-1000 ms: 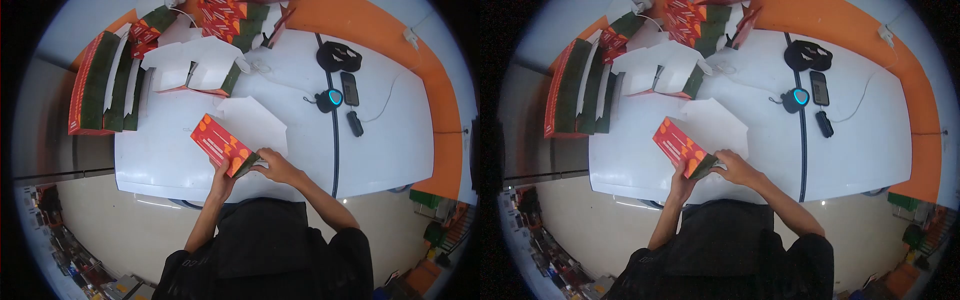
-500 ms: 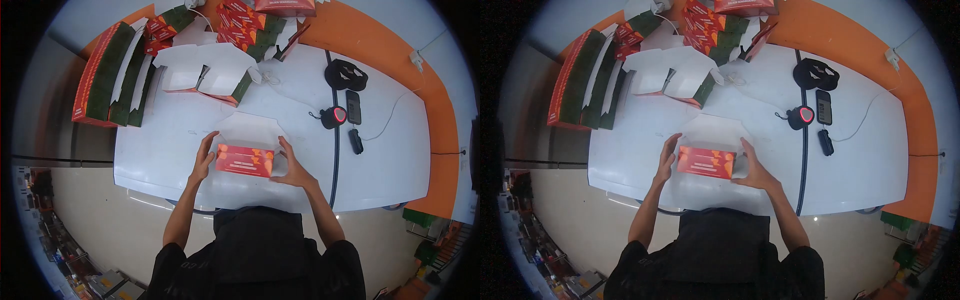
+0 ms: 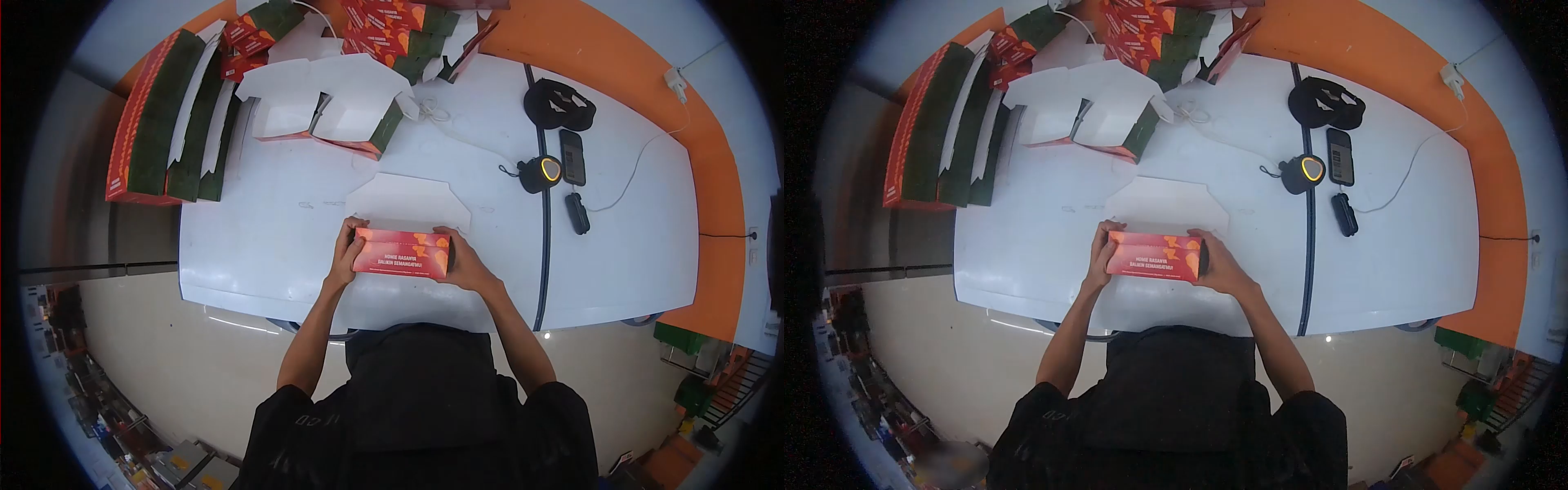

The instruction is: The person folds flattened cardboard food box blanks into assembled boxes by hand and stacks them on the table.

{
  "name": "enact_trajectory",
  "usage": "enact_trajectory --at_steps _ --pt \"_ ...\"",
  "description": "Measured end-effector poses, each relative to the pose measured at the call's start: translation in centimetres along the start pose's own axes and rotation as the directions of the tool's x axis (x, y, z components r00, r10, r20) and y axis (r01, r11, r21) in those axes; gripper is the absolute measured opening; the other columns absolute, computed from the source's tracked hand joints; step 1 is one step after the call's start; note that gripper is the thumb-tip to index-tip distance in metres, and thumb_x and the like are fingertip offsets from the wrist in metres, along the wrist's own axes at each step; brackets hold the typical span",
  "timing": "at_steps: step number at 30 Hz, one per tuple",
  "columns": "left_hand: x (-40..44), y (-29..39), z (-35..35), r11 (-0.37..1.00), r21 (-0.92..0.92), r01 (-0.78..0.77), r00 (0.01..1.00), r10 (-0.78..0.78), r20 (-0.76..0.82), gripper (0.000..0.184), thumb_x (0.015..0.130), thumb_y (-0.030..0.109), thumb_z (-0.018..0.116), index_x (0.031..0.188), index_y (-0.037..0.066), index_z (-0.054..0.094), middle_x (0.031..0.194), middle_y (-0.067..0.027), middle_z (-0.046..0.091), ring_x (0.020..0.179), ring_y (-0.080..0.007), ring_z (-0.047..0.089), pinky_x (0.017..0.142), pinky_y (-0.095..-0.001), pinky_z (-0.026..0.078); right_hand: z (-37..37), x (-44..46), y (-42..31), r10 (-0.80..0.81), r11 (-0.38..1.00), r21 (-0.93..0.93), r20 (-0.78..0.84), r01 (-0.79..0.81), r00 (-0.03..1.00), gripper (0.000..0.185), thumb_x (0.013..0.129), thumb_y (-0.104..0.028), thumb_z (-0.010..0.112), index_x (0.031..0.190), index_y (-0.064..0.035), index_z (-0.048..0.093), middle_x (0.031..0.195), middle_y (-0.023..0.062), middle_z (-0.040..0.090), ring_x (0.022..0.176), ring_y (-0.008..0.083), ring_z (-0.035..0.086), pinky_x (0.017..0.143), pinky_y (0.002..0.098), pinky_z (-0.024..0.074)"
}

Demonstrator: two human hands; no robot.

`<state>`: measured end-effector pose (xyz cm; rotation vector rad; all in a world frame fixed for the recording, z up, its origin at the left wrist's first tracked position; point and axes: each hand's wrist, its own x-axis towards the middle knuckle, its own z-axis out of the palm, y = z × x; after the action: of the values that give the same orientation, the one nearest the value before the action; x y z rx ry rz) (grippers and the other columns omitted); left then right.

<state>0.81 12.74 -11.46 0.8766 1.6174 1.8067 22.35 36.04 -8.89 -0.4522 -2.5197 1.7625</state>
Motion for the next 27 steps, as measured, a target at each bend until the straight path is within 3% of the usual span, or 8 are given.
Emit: enact_trajectory --at_steps 17,20,23,27 --pt "-0.9 0.0 0.7 0.997 -0.056 0.048 0.998 -0.05 -0.038 0.031 0.107 0.032 0.049 0.118 0.003 0.053 0.111 -0.0072 0.053 0.105 -0.0162 0.051 0.099 -0.0311 0.04 0.2 -0.3 -0.4 0.061 0.997 0.046 0.024 -0.062 0.998 0.096 0.07 -0.016 0.094 0.15 -0.008 0.042 0.148 0.019 0.054 0.138 0.0373 0.053 0.117 0.0447 0.0432" --pt "-1.2 0.0 0.9 0.997 -0.064 0.038 0.997 -0.042 -0.064 0.03 0.107 0.031 0.049 0.118 0.003 0.053 0.111 -0.0077 0.054 0.106 -0.0167 0.052 0.099 -0.0314 0.041 0.2 -0.3 -0.3 0.026 0.997 0.079 0.017 -0.027 1.0 0.098 0.069 -0.017 0.095 0.151 -0.0076 0.041 0.148 0.0193 0.054 0.139 0.0362 0.053 0.117 0.0447 0.0427" --pt "-1.3 0.4 1.2 0.997 -0.076 0.03 0.994 -0.037 -0.101 0.031 0.107 0.032 0.051 0.117 0.003 0.054 0.112 -0.0081 0.056 0.11 -0.0176 0.053 0.102 -0.0324 0.04 0.1 -0.3 -0.4 0.05 0.997 0.063 0.046 -0.053 0.998 0.11 0.066 -0.008 0.097 0.156 -0.0099 0.035 0.153 0.0156 0.051 0.141 0.0327 0.052 0.119 0.0438 0.044" --pt "-1.2 1.6 1.4 0.999 -0.038 0.036 0.995 -0.04 -0.094 0.027 0.107 0.028 0.055 0.117 0.003 0.055 0.114 -0.0082 0.056 0.113 -0.0183 0.053 0.105 -0.0336 0.04 -1.0 -0.7 -1.8 -0.015 0.998 0.058 0.054 0.012 0.998 0.115 0.067 -0.025 0.1 0.16 -0.0102 0.033 0.161 0.0173 0.043 0.15 0.0349 0.042 0.125 0.0447 0.0356"
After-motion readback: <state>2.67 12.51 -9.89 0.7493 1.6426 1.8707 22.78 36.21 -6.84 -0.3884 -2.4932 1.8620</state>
